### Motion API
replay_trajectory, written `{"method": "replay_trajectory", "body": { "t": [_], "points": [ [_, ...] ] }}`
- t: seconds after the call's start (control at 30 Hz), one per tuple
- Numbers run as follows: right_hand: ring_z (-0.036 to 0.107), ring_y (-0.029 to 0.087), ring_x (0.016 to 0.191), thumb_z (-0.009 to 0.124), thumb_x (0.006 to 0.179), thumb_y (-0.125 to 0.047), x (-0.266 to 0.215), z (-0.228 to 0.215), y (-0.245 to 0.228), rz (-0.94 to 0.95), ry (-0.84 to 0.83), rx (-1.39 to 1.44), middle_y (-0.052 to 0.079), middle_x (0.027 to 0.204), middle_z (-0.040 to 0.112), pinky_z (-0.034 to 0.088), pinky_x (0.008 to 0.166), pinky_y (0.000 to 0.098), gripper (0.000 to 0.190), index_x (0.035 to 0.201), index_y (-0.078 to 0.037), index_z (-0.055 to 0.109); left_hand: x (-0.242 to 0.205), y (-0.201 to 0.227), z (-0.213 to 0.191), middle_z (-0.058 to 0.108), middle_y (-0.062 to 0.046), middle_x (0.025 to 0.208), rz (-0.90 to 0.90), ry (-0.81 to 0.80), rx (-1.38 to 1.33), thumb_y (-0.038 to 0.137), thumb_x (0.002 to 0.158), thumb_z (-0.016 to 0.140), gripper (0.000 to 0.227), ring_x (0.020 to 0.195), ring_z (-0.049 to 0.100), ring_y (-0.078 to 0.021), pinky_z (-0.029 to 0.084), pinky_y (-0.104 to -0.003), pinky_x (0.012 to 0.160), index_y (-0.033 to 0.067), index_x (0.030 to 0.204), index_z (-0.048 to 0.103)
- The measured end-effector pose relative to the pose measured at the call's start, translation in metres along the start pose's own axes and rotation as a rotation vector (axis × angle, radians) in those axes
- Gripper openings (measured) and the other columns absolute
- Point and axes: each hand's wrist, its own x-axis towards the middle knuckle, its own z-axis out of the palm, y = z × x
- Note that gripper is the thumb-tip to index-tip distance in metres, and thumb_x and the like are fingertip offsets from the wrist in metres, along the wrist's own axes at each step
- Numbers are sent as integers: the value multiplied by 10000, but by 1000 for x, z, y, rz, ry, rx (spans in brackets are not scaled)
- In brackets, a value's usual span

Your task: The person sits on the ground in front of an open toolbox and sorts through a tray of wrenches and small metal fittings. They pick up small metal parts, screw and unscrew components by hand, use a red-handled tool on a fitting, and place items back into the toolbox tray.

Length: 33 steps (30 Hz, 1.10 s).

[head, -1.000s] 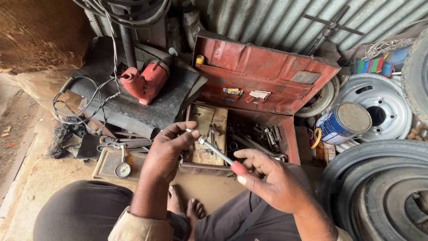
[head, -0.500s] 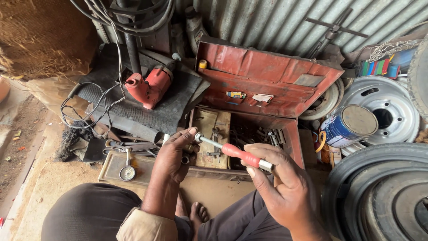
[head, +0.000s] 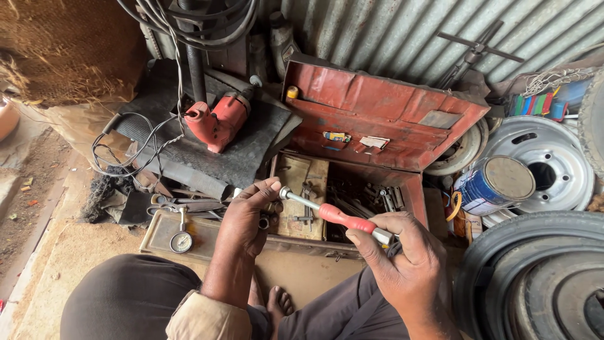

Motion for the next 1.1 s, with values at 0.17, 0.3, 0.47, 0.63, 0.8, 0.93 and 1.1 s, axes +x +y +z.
{"method": "replay_trajectory", "body": {
  "t": [0.17,0.3,0.47,0.63,0.8,0.93,1.1],
  "points": [
    [675,136,684,825,870,-215,-1,2,9,-1,-18,-84,56,814,704,511,596,287,257,954,-38,659,0,-1,0,662,9,804,1,10,-11,186,909,726,219,634,567,-74,402,-233,507,41,1072,711],
    [608,80,626,749,909,-196,-2,7,4,136,-74,50,22,819,698,477,543,239,309,1132,-17,631,4,-4,-2,674,9,813,-1,13,-6,181,896,731,236,634,572,-73,405,-225,508,38,1082,712],
    [553,47,668,711,921,-153,-5,3,7,188,-177,251,4,871,666,457,560,206,355,1217,-11,579,4,-4,-1,661,6,799,-8,19,-1,200,904,732,241,623,569,-75,403,-229,496,37,1080,709],
    [554,30,619,724,944,-182,-6,5,8,200,-179,181,-9,796,655,449,528,204,240,1123,-45,642,4,-4,-2,669,-2,802,-9,24,7,195,905,731,237,631,572,-78,404,-232,504,33,1077,711],
    [584,28,603,815,869,-237,-5,8,10,168,-99,55,-15,742,680,469,530,210,280,1040,-53,690,5,-4,-2,675,8,820,-3,24,15,171,888,727,251,662,582,-81,421,-236,534,34,1098,718],
    [605,35,648,847,839,-209,-9,10,14,162,-63,82,-7,796,694,495,569,209,317,1061,-44,693,5,-3,0,661,3,805,-17,39,4,184,895,733,256,654,575,-87,418,-240,525,34,1101,715],
    [652,50,809,849,820,-116,-9,10,15,158,-94,288,24,963,705,536,679,198,383,1146,-18,673,5,-4,-1,661,-4,800,-5,32,-21,187,899,733,257,644,568,-93,418,-242,521,26,1098,710]
  ]
}}
